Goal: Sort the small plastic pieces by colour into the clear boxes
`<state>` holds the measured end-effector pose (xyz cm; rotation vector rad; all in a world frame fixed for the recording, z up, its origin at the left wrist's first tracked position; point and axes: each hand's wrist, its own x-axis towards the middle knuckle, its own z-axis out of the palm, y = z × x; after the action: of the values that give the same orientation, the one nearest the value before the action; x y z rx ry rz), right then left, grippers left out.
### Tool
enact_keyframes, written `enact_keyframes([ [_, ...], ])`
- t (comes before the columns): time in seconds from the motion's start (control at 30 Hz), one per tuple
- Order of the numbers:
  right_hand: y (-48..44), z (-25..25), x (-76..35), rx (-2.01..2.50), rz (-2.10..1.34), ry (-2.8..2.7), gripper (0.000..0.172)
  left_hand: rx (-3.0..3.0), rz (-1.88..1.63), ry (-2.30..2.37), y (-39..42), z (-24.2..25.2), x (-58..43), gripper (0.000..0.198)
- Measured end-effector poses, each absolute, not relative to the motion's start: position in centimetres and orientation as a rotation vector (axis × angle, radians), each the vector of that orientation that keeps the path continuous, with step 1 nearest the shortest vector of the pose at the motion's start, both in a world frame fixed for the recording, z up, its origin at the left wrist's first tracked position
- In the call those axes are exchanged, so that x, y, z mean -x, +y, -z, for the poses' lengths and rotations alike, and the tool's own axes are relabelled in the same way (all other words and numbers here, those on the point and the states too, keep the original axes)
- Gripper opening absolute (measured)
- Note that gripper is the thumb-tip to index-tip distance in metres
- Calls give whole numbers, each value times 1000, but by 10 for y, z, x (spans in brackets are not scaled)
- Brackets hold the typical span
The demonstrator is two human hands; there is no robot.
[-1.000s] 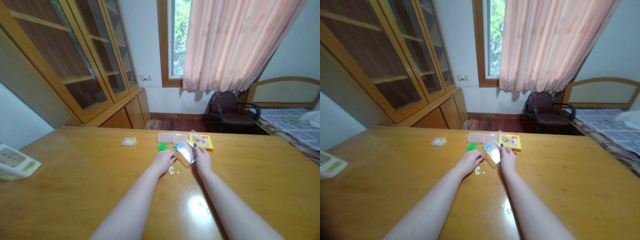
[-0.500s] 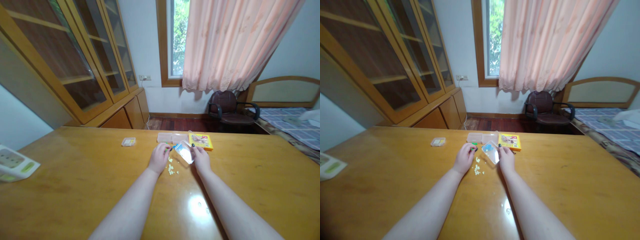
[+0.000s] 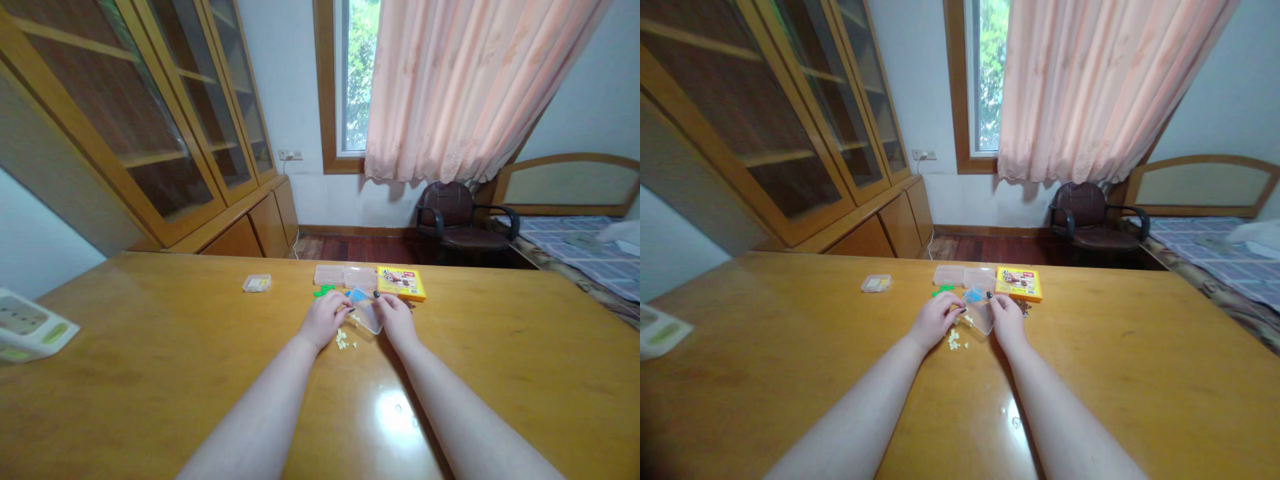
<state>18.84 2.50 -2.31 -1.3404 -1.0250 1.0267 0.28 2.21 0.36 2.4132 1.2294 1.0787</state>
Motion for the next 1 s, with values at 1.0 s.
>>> enact_keyframes([
  [1.0, 25, 25, -189, 1352, -991, -1131, 33, -2390, -1064, 1312, 24, -1, -2, 24],
])
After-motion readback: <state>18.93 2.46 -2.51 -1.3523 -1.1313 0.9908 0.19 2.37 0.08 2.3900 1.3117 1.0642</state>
